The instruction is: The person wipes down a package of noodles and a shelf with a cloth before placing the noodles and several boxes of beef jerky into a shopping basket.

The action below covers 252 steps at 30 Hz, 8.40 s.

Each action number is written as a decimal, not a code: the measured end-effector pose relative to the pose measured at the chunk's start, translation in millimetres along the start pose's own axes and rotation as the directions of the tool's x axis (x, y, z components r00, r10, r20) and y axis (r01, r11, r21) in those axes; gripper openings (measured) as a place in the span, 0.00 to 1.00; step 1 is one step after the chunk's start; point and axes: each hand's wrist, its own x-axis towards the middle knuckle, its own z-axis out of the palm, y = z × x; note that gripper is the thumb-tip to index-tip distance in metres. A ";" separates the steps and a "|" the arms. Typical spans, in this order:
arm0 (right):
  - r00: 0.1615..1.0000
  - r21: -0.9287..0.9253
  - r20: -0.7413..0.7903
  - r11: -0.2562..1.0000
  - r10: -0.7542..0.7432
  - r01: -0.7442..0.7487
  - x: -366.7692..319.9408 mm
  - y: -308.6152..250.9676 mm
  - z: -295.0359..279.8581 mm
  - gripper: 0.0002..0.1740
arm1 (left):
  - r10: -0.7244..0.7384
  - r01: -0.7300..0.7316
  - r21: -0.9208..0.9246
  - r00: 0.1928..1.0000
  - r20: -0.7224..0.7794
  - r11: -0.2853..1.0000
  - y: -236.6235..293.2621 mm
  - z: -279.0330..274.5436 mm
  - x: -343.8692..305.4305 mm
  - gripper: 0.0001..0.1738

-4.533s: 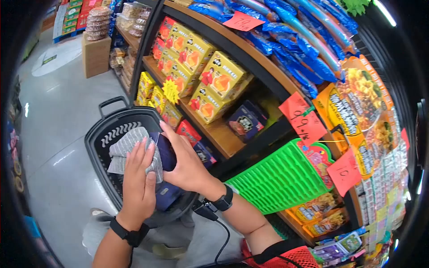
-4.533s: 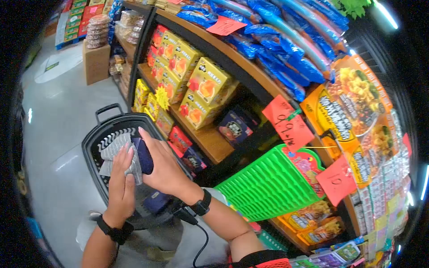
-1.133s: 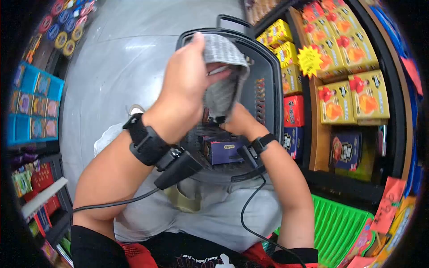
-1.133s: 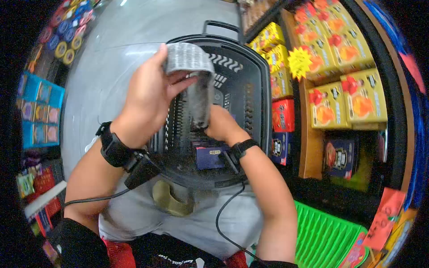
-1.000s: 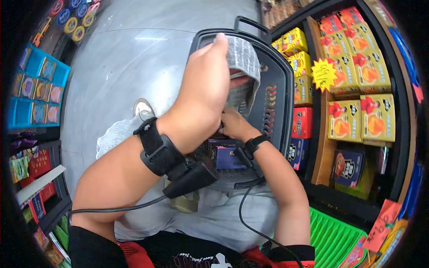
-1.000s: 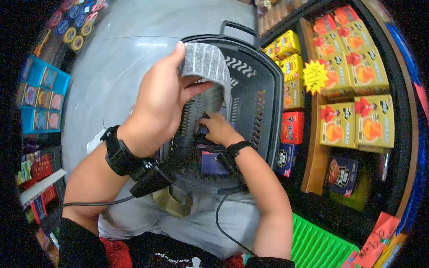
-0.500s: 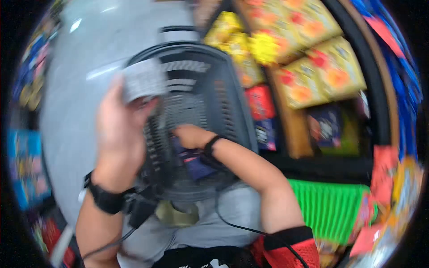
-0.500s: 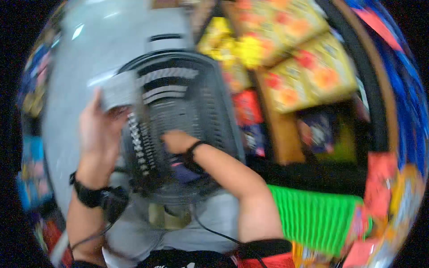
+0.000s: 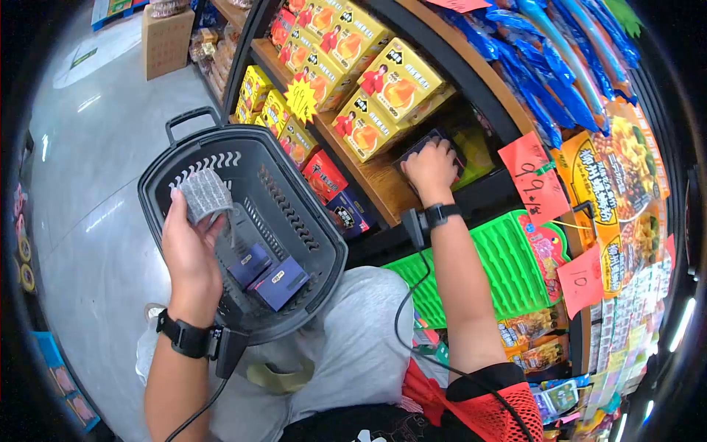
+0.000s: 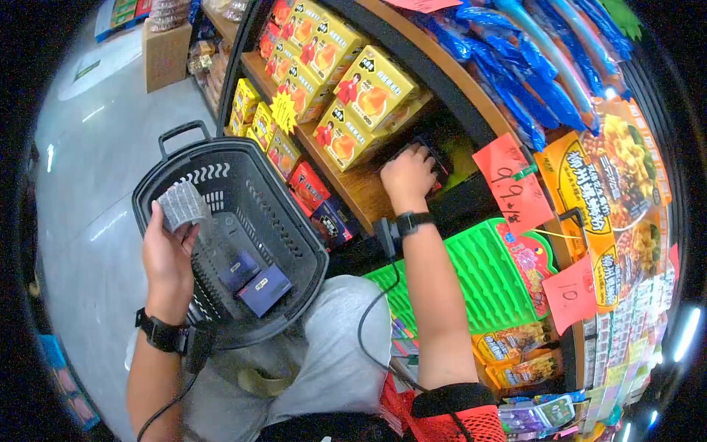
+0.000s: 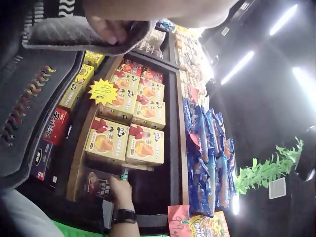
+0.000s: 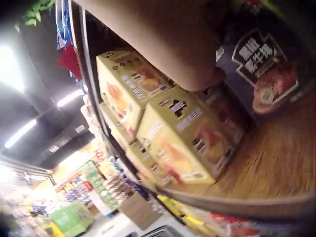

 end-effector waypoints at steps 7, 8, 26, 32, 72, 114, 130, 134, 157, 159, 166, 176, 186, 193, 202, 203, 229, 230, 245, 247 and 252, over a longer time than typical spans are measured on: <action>0.965 -0.005 0.229 0.991 0.130 -0.133 36.7 7.7 2.2 0.46 | -0.026 0.026 0.015 0.999 -0.034 1.000 -0.9 -9.2 4.0 0.23; 0.965 -0.008 0.225 0.991 0.134 -0.135 36.7 9.8 2.9 0.45 | -0.023 0.023 0.010 0.999 -0.039 1.000 1.4 -10.0 3.4 0.23; 0.717 0.474 -0.172 0.581 -0.676 0.662 -106.6 -48.9 -144.8 0.37 | 0.169 -0.214 0.080 0.909 0.380 0.974 30.1 -13.0 -12.6 0.29; 0.684 0.844 -0.321 0.130 -0.655 0.520 -134.8 -96.0 -129.0 0.33 | 0.482 -0.898 0.434 0.415 0.772 0.077 19.9 -2.1 -38.1 0.25; 0.873 0.674 0.247 -0.572 -0.420 -0.467 -165.0 -133.2 -56.1 0.17 | 0.454 -0.621 0.382 0.773 0.442 0.685 11.9 5.5 -7.0 0.25; 0.209 0.780 -0.216 -0.040 -0.954 0.624 -154.8 -202.6 73.1 0.37 | 0.258 -0.271 -0.060 0.951 -0.168 0.961 38.0 -28.8 29.6 0.24; -0.064 0.725 -0.023 -0.060 -0.998 0.686 -201.1 -193.0 97.9 0.39 | 0.214 -0.222 -0.036 0.963 -0.165 0.974 41.3 -35.4 26.3 0.23; -0.081 0.833 0.053 -0.001 -0.995 0.553 -198.7 -196.5 83.1 0.30 | 0.199 -0.209 -0.035 0.961 -0.193 0.977 39.7 -40.0 27.5 0.22; 0.895 0.185 0.041 0.877 0.444 -0.443 100.1 -13.6 20.8 0.35 | 0.006 -0.006 -0.002 0.999 -0.054 1.000 0.5 -10.3 15.9 0.24; 0.916 0.114 0.267 0.935 0.298 -0.337 104.3 -2.3 11.0 0.40 | -0.002 0.002 -0.023 1.000 -0.023 1.000 -2.1 -14.4 16.6 0.25; 0.926 -0.082 0.375 0.997 0.032 -0.001 215.2 96.1 192.5 0.35 | 0.043 -0.043 0.012 0.997 -0.057 0.999 7.0 -9.8 23.7 0.28; 0.862 -0.208 0.494 0.978 0.113 -0.009 104.9 19.6 12.6 0.64 | -0.060 0.060 -0.007 0.998 -0.020 0.998 20.8 -6.3 2.3 0.27; 0.842 -0.072 0.394 0.900 -0.370 0.430 -1.6 -26.2 -116.8 0.37 | -0.061 0.049 0.096 0.991 0.117 0.994 27.2 -14.2 -8.6 0.29; 0.589 0.438 -0.023 0.522 -0.808 0.732 -82.1 -24.8 -169.9 0.24 | 0.132 -0.177 0.047 0.861 0.491 0.983 29.6 -3.2 -41.9 0.29; 0.634 0.980 -0.192 -0.113 -0.749 0.164 -158.0 -72.0 -85.2 0.30 | 0.288 -0.812 0.354 0.516 0.807 0.464 44.9 -8.8 -55.0 0.26; 0.660 0.980 -0.199 -0.162 -0.724 0.117 -164.8 -75.2 -72.2 0.29 | 0.232 -0.852 0.399 0.487 0.842 0.340 44.5 -9.8 -51.3 0.26; 0.863 0.795 0.065 -0.497 -0.500 -0.348 -186.1 -75.9 -42.5 0.25 | 0.182 -0.321 0.342 0.907 0.381 0.883 -6.5 17.9 -36.1 0.32; 0.855 0.757 0.109 -0.515 -0.507 -0.403 -187.4 -78.9 -46.0 0.25 | 0.176 -0.325 0.367 0.906 0.385 0.872 -4.4 19.2 -37.7 0.32; 0.803 0.497 0.445 -0.637 -0.395 -0.589 -177.3 -88.2 -44.6 0.12 | 0.224 -0.425 0.530 0.888 0.401 0.734 -8.1 -2.1 -45.7 0.12; 0.822 0.492 0.444 -0.670 -0.356 -0.556 -168.4 -87.7 -43.2 0.14 | 0.224 -0.469 0.523 0.857 0.464 0.712 -12.7 -4.4 -48.2 0.12; 0.787 0.392 0.485 -0.709 -0.381 -0.585 -164.7 -86.0 -33.0 0.20 | -0.114 0.073 0.155 0.955 0.273 0.985 -29.1 0.6 -64.2 0.17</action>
